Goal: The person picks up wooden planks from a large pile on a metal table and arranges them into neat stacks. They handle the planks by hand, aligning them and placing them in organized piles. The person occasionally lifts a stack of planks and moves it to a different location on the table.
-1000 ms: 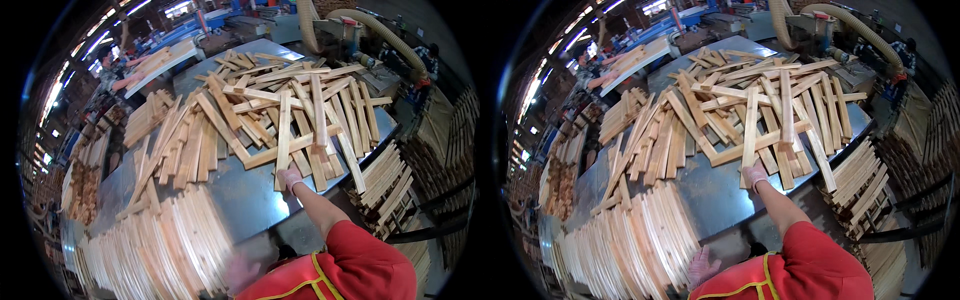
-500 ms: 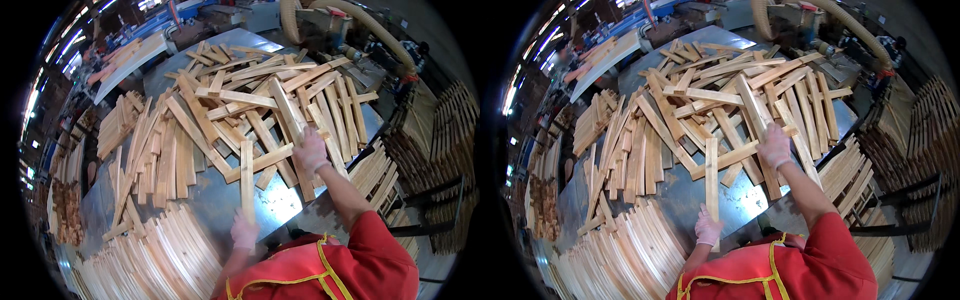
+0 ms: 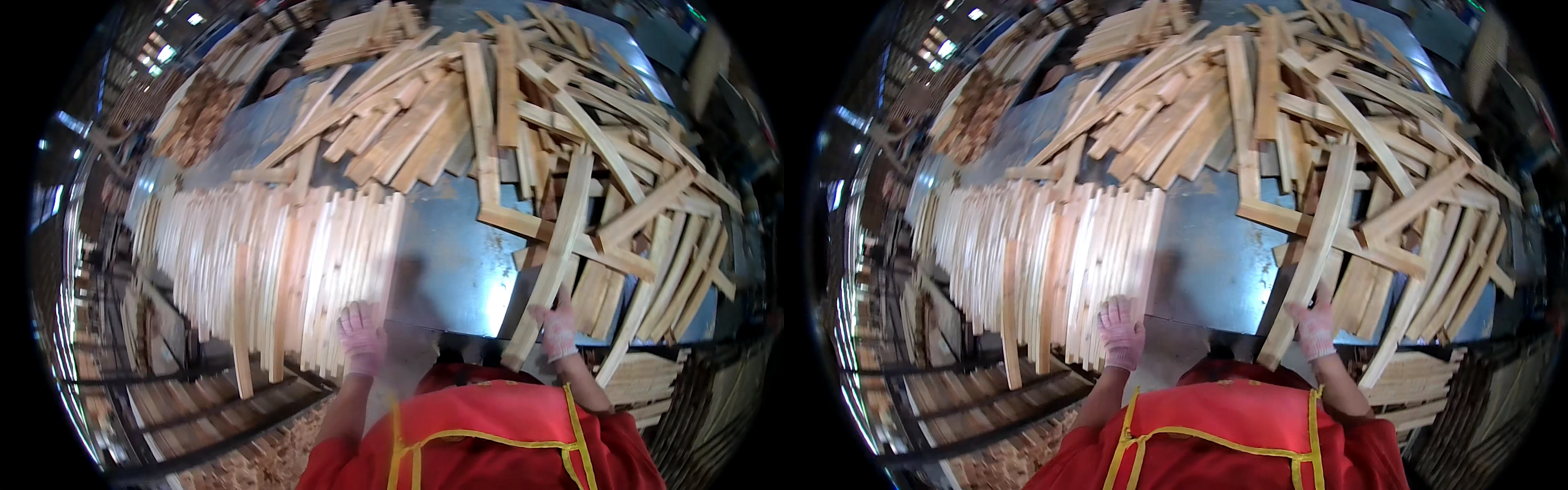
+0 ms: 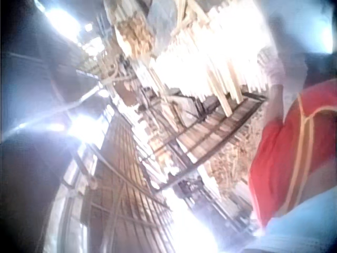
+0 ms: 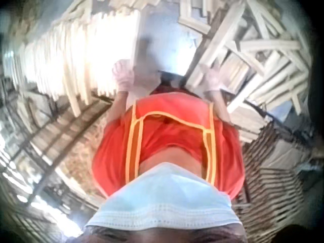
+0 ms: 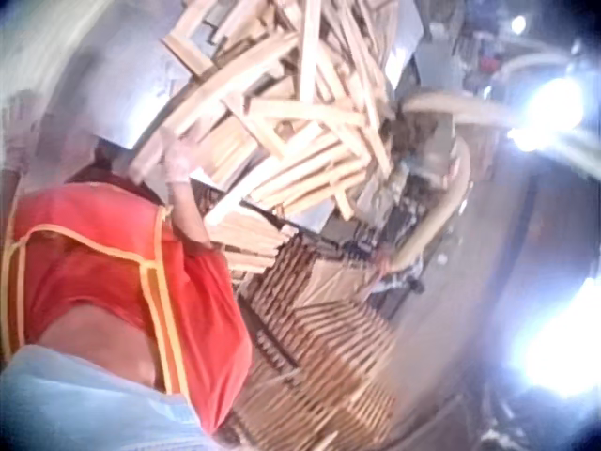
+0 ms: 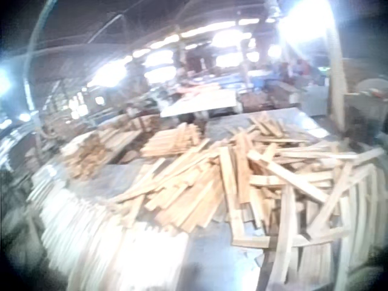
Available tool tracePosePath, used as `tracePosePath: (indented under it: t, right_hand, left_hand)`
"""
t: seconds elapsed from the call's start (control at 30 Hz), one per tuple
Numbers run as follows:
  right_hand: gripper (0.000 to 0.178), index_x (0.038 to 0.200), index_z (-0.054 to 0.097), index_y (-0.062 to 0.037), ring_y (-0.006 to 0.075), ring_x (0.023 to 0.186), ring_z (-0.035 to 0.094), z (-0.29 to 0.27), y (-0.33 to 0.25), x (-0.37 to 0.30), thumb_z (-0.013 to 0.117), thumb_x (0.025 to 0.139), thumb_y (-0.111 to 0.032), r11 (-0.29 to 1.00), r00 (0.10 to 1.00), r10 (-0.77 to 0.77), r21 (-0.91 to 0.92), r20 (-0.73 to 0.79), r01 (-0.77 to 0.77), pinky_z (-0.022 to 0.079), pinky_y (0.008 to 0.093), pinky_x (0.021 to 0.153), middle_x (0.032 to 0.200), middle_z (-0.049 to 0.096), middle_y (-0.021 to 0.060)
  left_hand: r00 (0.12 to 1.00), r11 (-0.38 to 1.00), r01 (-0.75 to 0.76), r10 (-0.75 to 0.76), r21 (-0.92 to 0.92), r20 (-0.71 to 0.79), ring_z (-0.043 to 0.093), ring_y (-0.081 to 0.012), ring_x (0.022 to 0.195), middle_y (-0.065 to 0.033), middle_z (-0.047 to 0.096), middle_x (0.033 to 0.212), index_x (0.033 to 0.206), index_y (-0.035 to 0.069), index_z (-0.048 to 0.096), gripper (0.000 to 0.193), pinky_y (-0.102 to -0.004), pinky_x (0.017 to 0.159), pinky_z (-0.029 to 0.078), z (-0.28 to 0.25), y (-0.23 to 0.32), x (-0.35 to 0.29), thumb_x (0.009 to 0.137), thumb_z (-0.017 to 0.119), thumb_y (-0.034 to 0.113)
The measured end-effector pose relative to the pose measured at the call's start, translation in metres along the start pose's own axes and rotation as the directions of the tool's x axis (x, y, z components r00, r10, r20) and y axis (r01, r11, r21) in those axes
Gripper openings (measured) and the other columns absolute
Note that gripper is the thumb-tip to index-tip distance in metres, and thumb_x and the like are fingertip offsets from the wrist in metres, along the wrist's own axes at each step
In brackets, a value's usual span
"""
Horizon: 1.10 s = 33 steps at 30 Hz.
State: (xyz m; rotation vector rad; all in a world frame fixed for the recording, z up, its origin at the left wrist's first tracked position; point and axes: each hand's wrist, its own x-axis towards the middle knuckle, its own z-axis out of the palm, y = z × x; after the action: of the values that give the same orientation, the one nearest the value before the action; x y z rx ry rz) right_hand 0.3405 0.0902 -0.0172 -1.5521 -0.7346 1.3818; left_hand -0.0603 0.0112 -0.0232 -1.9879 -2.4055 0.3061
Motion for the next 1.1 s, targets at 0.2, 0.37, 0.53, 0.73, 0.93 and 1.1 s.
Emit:
tracePosePath:
  t: [0.2, 0.37, 0.53, 0.73, 0.93, 1.1]
  right_hand:
    - [0.081, 0.147, 0.048, -0.0054, 0.0249, 0.098, 0.068, 0.066, 0.007, -0.039, 0.080, 0.073, -0.002, 0.857, 0.893, 0.032, 0.447, 0.449, -0.256, 0.059, 0.0393, 0.092, 0.114, 0.067, 0.0086]
    - [0.056, 0.128, 0.066, -0.0080, 0.0262, 0.107, 0.070, 0.120, 0.014, -0.059, 0.087, 0.076, -0.009, 0.865, 0.749, 0.095, 0.317, 0.656, -0.388, 0.058, 0.0442, 0.098, 0.117, 0.071, 0.0069]
    - [0.050, 0.125, 0.063, -0.0063, 0.0245, 0.102, 0.069, 0.146, 0.010, -0.073, 0.083, 0.079, -0.004, 0.869, 0.850, 0.113, 0.365, 0.514, -0.336, 0.057, 0.0415, 0.098, 0.115, 0.071, 0.0077]
    - [0.041, 0.129, 0.058, -0.0028, 0.0224, 0.093, 0.069, 0.175, 0.099, -0.038, 0.071, 0.091, -0.003, 0.981, 0.945, 0.194, -0.041, 0.262, -0.190, 0.058, 0.0383, 0.084, 0.107, 0.070, 0.0100]
    - [0.066, 0.149, 0.052, 0.0022, 0.0217, 0.117, 0.067, 0.265, 0.065, -0.035, 0.074, 0.097, -0.033, 0.803, 0.547, 0.311, -0.523, 0.777, 0.286, 0.051, 0.0344, 0.104, 0.133, 0.070, 0.0171]
    - [0.052, 0.144, 0.059, -0.0035, 0.0152, 0.099, 0.064, 0.218, 0.073, -0.011, 0.071, 0.098, -0.024, 0.914, 0.677, 0.164, -0.369, 0.717, 0.170, 0.053, 0.0328, 0.092, 0.110, 0.073, 0.0047]
  left_hand:
    - [0.983, 0.497, -0.028, 0.169, -0.867, 0.065, 0.046, -0.0350, 0.147, -0.0242, 0.050, 0.157, 0.160, -0.002, 0.038, 0.081, -0.0405, 0.124, 0.034, -0.062, 0.066, 0.040, 0.100, 0.065, 0.044]
    - [0.826, -0.367, 0.419, 0.534, -0.830, 0.181, 0.060, -0.0199, 0.122, -0.0137, 0.064, 0.134, 0.154, 0.002, 0.049, 0.066, -0.0336, 0.107, 0.048, -0.051, 0.091, 0.084, 0.096, 0.072, 0.024]
    - [0.779, -0.035, 0.534, 0.409, -0.845, 0.476, 0.062, -0.0200, 0.113, -0.0151, 0.065, 0.126, 0.142, 0.000, 0.060, 0.060, -0.0342, 0.099, 0.052, -0.085, -0.011, 0.068, 0.088, 0.078, 0.020]
    - [0.980, 0.644, 0.056, -0.181, -0.763, -0.081, 0.064, -0.0331, 0.117, -0.0174, 0.066, 0.125, 0.134, -0.002, 0.066, 0.056, -0.0430, 0.099, 0.054, -0.055, -0.167, 0.006, 0.083, 0.077, 0.018]
    - [0.948, 0.953, 0.300, -0.293, 0.037, -0.127, 0.048, -0.0389, 0.145, -0.0178, 0.050, 0.158, 0.151, 0.026, 0.059, 0.068, -0.0476, 0.119, 0.041, -0.057, -0.331, -0.022, 0.085, 0.072, 0.038]
    - [0.912, 0.857, 0.335, -0.399, -0.393, -0.092, 0.056, -0.0393, 0.137, -0.0218, 0.057, 0.152, 0.162, 0.010, 0.041, 0.080, -0.0444, 0.117, 0.045, -0.001, -0.406, -0.011, 0.086, 0.064, 0.013]
